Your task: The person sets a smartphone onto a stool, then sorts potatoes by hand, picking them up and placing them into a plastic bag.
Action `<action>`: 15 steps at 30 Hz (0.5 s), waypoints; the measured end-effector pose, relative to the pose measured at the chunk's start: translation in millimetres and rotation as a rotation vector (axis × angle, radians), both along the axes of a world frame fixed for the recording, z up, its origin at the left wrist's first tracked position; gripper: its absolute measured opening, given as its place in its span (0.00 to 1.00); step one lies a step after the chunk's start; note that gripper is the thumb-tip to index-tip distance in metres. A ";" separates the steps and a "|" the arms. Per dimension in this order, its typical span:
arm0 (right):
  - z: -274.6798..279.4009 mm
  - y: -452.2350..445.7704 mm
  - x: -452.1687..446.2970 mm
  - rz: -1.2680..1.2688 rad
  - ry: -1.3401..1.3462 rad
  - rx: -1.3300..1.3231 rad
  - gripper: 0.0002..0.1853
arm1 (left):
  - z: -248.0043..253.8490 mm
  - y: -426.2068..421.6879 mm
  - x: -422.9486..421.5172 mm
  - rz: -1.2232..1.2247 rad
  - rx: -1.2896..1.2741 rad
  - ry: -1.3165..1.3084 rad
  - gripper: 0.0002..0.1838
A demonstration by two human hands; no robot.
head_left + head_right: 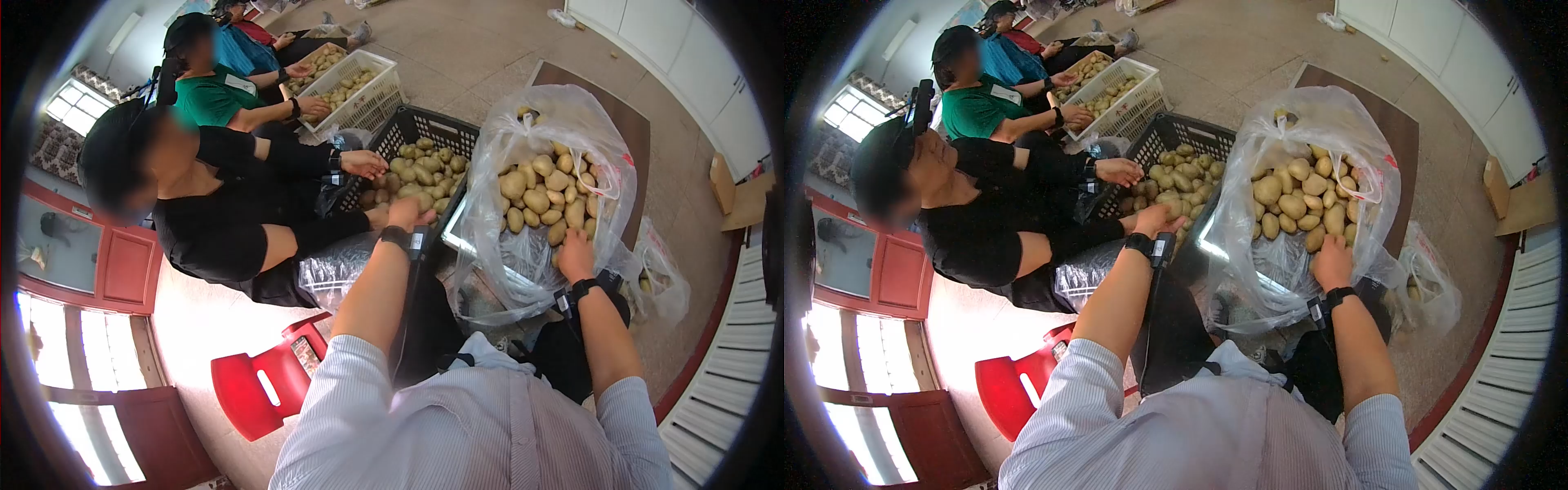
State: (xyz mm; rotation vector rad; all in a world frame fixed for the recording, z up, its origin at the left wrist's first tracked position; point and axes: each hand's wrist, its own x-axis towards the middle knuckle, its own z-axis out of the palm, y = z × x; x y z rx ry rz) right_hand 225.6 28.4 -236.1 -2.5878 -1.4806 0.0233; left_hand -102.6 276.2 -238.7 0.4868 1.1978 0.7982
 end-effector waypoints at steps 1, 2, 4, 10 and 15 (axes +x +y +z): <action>-1.1 0.0 -0.5 0.001 0.062 -0.021 0.20 | -8.0 2.0 -6.5 -0.117 0.105 0.077 0.14; -2.4 -0.6 -0.6 0.000 0.124 -0.043 0.22 | -16.2 4.6 -9.6 -0.232 0.229 0.179 0.16; -17.8 -3.3 -7.0 -0.016 0.167 0.017 0.25 | -22.0 11.0 -20.5 -0.674 0.743 0.769 0.18; -19.2 -3.7 -21.1 -0.047 0.340 0.092 0.28 | -51.8 40.9 -40.0 -1.025 1.117 1.290 0.26; -46.7 -6.1 -8.2 0.061 0.230 0.273 0.21 | -57.1 33.7 -30.4 -0.956 1.089 1.530 0.22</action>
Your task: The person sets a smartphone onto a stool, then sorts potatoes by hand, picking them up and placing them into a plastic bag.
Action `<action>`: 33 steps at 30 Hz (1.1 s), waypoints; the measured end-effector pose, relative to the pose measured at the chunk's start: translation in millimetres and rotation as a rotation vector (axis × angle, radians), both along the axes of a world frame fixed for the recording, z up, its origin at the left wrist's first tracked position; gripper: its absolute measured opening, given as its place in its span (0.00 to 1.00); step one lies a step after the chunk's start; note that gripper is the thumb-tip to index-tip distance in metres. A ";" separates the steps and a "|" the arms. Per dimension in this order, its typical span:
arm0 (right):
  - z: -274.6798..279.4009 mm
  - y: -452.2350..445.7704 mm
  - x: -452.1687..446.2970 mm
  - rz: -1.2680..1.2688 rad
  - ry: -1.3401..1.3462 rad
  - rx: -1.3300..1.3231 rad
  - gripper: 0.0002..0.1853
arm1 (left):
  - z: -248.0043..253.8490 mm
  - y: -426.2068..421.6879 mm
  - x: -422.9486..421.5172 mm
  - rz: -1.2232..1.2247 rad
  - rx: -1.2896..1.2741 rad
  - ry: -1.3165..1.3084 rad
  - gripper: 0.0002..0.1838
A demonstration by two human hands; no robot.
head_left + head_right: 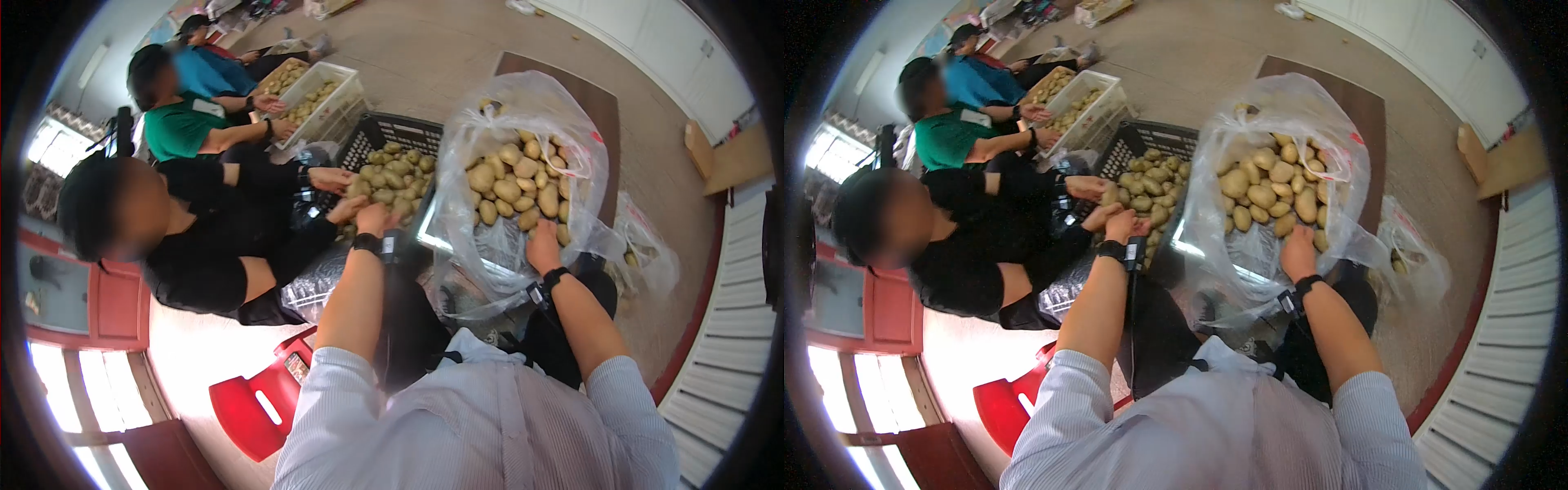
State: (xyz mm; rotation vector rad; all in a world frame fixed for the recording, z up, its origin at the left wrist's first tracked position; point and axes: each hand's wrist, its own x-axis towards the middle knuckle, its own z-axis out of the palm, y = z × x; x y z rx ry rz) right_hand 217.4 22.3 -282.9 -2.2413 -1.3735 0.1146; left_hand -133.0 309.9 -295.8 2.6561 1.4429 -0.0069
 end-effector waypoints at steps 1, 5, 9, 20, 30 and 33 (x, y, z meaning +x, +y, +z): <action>13.3 -0.3 -5.4 -0.026 0.046 -0.014 0.20 | 9.0 -4.0 3.2 0.028 -0.054 -0.073 0.20; 15.9 2.3 -3.7 -0.167 0.134 -0.036 0.21 | 15.9 -11.1 13.4 0.619 -1.004 -1.283 0.14; 32.3 8.3 0.4 -0.226 0.191 0.068 0.23 | 36.1 -22.5 23.7 0.772 -1.137 -1.490 0.15; 92.1 33.6 -37.7 -0.121 1.479 0.086 0.20 | 96.2 -63.0 59.6 0.587 -1.291 -1.268 0.20; 110.1 69.9 -107.7 0.211 1.146 0.027 0.24 | 135.9 -97.4 89.5 0.372 -1.587 -0.859 0.28; 110.0 67.9 -107.7 0.294 0.986 0.087 0.23 | 143.8 -102.4 93.1 0.199 -1.681 -0.900 0.24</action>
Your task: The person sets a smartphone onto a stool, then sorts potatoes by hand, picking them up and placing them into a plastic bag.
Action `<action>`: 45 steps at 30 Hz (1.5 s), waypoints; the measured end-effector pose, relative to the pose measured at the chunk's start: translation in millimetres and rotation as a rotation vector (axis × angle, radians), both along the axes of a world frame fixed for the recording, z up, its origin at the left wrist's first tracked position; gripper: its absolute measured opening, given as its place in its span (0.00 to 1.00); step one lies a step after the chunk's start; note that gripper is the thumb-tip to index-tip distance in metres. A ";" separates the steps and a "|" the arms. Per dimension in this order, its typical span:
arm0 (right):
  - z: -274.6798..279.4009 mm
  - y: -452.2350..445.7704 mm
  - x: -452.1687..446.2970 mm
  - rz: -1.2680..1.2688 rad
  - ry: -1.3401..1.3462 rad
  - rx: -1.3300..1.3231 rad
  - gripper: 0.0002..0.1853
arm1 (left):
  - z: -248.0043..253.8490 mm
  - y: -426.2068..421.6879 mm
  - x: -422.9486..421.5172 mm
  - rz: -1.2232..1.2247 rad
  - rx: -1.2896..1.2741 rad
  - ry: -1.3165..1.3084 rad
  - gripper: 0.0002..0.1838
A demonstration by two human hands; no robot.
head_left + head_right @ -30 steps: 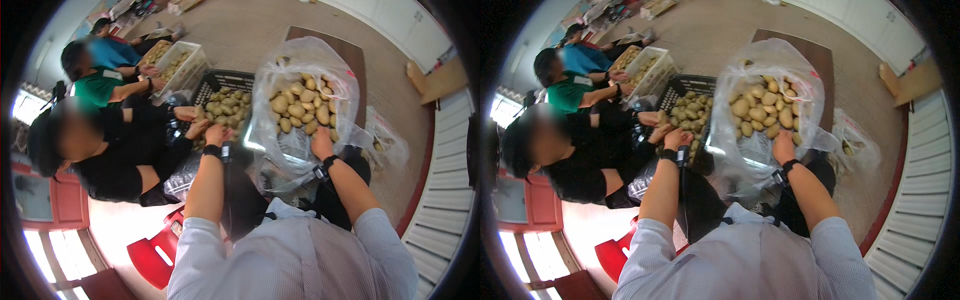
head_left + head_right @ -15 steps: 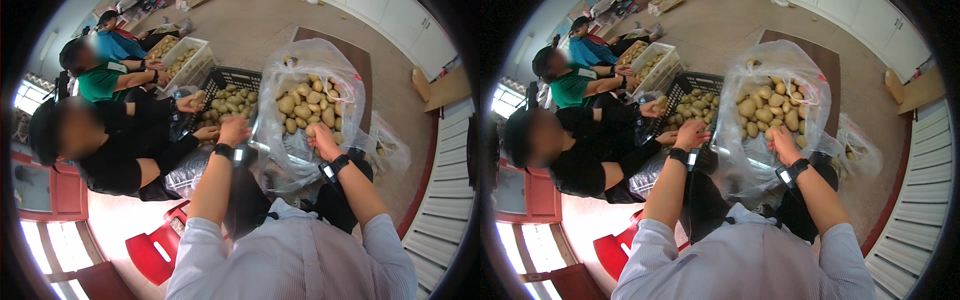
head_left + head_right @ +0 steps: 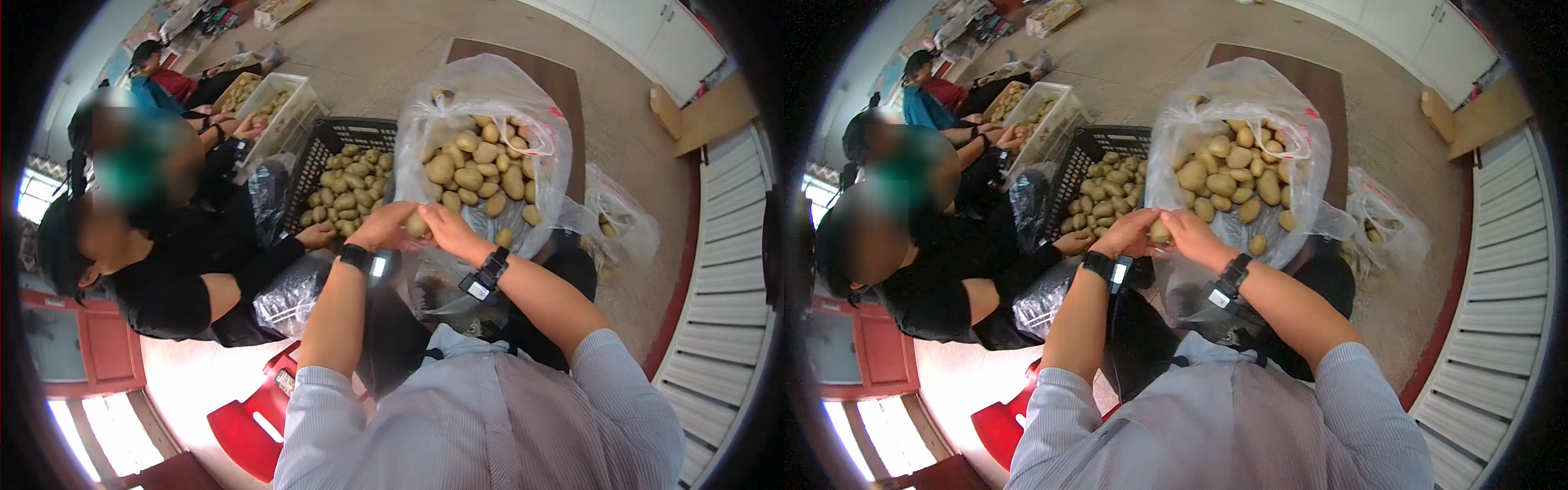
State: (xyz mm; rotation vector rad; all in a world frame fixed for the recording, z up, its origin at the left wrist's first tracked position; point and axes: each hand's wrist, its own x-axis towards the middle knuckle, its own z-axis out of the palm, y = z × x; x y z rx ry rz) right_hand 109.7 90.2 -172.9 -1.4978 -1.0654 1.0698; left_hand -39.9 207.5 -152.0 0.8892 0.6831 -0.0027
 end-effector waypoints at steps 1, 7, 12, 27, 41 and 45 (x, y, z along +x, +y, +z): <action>3.3 -1.5 1.1 0.031 -0.072 0.007 0.21 | -3.1 1.8 0.7 -0.016 -0.008 -0.006 0.24; -22.5 -19.3 33.3 -0.108 -0.557 0.078 0.16 | -16.6 16.6 -8.8 0.171 0.079 0.026 0.16; -38.2 -41.8 77.2 -0.301 -0.994 -0.147 0.18 | -37.0 31.7 -18.8 0.457 0.014 0.043 0.14; -77.7 -58.5 91.5 -0.073 -1.246 -0.106 0.11 | -150.8 93.6 -86.7 0.031 1.518 0.464 0.15; -63.7 -52.3 88.6 -0.282 -0.916 -0.111 0.17 | -141.4 87.3 -86.0 0.761 -0.048 -0.029 0.02; -58.4 -43.0 77.8 -0.321 -0.680 -0.089 0.21 | -68.5 57.1 -53.0 0.759 -0.056 0.115 0.05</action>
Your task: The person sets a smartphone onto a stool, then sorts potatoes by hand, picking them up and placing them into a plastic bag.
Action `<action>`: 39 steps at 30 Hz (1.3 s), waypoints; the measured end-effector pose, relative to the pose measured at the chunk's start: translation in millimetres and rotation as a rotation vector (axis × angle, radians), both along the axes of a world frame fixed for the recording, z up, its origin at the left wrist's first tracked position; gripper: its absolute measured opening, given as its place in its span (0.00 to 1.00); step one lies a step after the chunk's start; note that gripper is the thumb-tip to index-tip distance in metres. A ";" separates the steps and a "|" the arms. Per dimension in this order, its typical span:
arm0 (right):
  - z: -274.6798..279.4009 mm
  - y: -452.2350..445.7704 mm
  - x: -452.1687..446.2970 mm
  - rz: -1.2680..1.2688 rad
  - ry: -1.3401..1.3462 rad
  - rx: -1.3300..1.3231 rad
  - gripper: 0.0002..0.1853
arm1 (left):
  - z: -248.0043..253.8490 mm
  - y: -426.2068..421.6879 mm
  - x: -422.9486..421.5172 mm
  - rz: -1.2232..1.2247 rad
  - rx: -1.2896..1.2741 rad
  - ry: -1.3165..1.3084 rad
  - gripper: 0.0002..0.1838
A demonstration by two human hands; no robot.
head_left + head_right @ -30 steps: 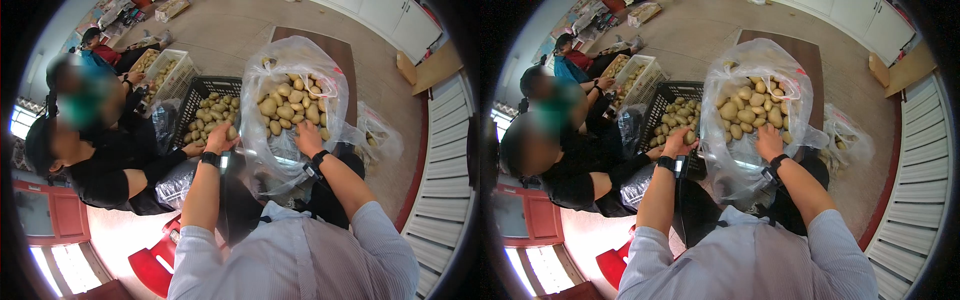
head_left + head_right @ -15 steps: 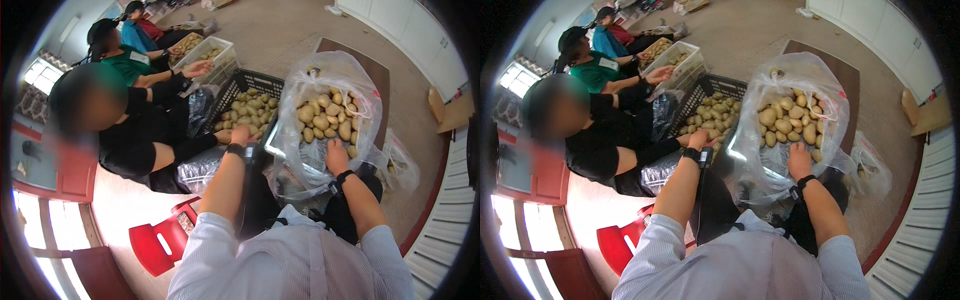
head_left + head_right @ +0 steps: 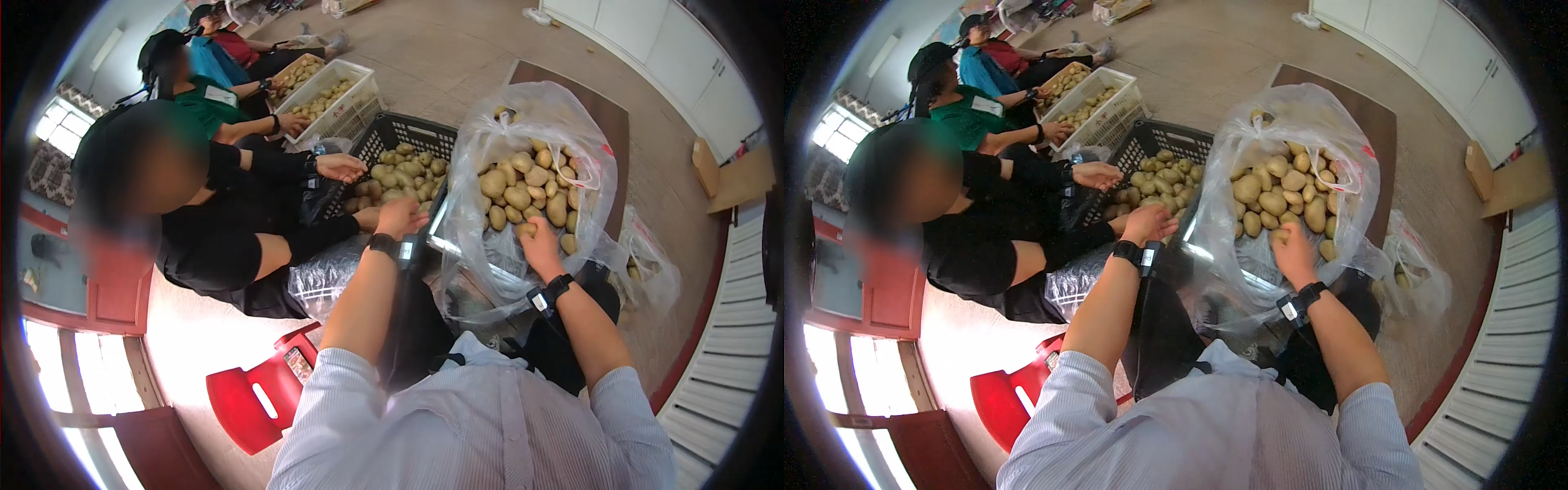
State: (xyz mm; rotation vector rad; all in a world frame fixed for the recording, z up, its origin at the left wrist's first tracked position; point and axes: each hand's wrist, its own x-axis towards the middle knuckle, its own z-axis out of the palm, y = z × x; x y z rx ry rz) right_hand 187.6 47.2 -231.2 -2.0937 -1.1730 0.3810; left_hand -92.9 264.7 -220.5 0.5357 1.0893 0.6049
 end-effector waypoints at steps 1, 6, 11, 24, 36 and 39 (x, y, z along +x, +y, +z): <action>-9.3 5.2 -2.6 0.014 0.126 0.020 0.21 | 3.3 -2.7 1.4 -0.087 0.055 -0.013 0.06; 28.9 12.5 -40.8 0.025 0.827 0.053 0.21 | 35.3 -20.2 16.6 -0.335 0.053 -0.122 0.14; 63.9 22.6 -68.5 0.184 1.031 0.055 0.20 | 47.6 -32.7 29.1 -0.520 0.094 -0.032 0.19; 37.8 11.8 -66.0 0.360 0.278 0.280 0.19 | 44.6 -29.6 29.7 -0.720 0.143 -0.123 0.20; -17.8 -38.6 -12.3 -0.041 -0.250 -0.348 0.18 | 9.9 -6.9 2.5 -0.020 0.108 0.102 0.18; -30.5 -37.7 -13.5 -0.033 -0.242 -0.394 0.17 | -43.3 17.6 -22.2 -0.322 0.769 0.287 0.14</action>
